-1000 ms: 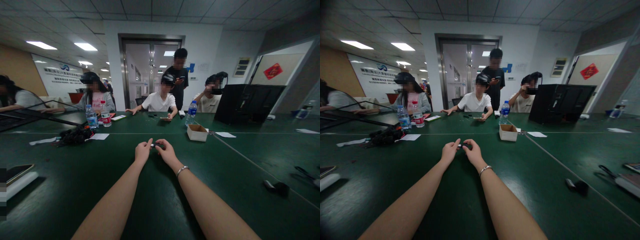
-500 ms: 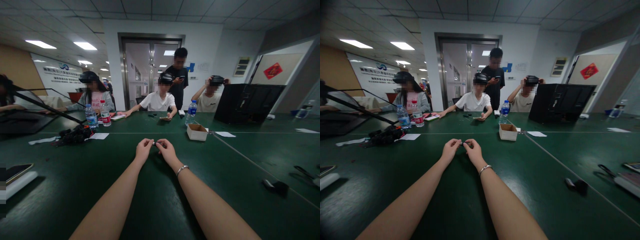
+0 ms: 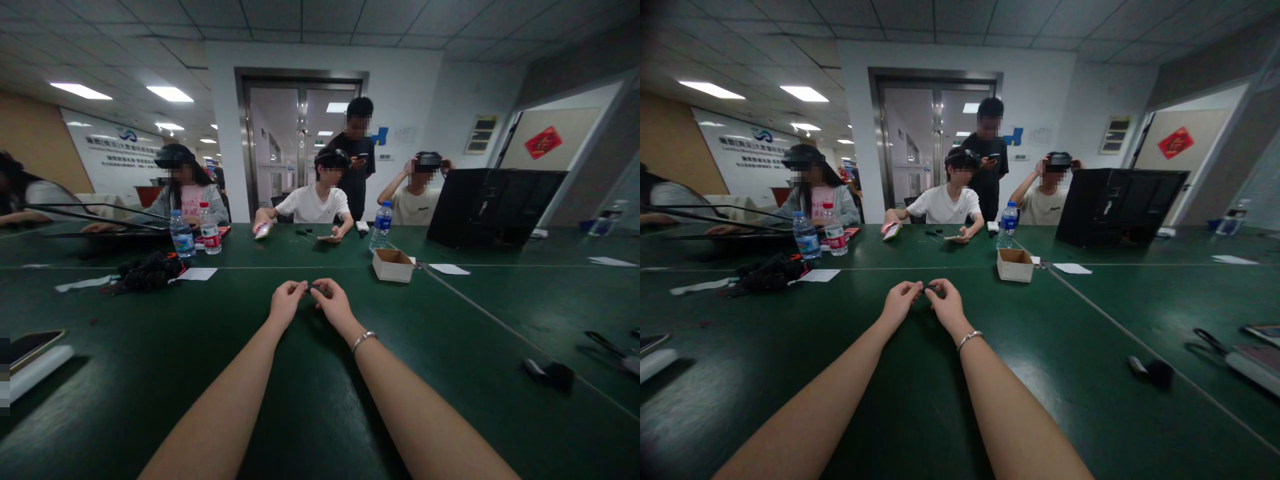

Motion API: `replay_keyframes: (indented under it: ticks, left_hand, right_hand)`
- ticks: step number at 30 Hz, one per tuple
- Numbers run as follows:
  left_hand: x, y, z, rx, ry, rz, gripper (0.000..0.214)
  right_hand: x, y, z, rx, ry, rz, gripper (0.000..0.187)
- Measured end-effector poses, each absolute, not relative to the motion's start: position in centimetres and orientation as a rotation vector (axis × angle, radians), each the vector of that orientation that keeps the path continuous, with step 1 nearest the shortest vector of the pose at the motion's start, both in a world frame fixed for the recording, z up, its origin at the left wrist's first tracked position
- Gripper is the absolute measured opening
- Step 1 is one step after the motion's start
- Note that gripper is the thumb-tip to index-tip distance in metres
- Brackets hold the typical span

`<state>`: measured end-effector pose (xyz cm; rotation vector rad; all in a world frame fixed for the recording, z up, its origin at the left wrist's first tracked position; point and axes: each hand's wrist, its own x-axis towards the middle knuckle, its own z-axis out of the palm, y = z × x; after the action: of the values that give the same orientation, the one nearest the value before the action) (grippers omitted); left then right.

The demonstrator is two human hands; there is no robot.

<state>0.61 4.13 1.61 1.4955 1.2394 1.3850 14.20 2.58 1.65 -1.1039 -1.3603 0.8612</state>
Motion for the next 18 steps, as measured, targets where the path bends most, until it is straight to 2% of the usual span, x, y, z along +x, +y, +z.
replay_keyframes:
  ticks: [5, 9, 13, 18]
  left_hand:
    - [0.30, 4.08, 1.55, 1.610, 1.461, 1.358, 0.050]
    - [0.20, 3.77, 1.81, 1.652, 1.503, 1.292, 0.052]
    - [0.26, 3.74, 1.84, 1.639, 1.477, 1.333, 0.048]
    - [0.55, 4.31, 1.37, 1.580, 1.266, 1.397, 0.032]
  right_hand:
    - [14.14, 2.79, 1.32, -1.087, -1.401, 0.889, 0.031]
    - [14.19, 2.75, 1.37, -1.072, -1.413, 0.908, 0.032]
    - [14.21, 2.58, 1.69, -1.093, -1.401, 0.890, 0.029]
    - [14.35, 2.35, 2.14, -1.145, -1.350, 0.876, 0.032]
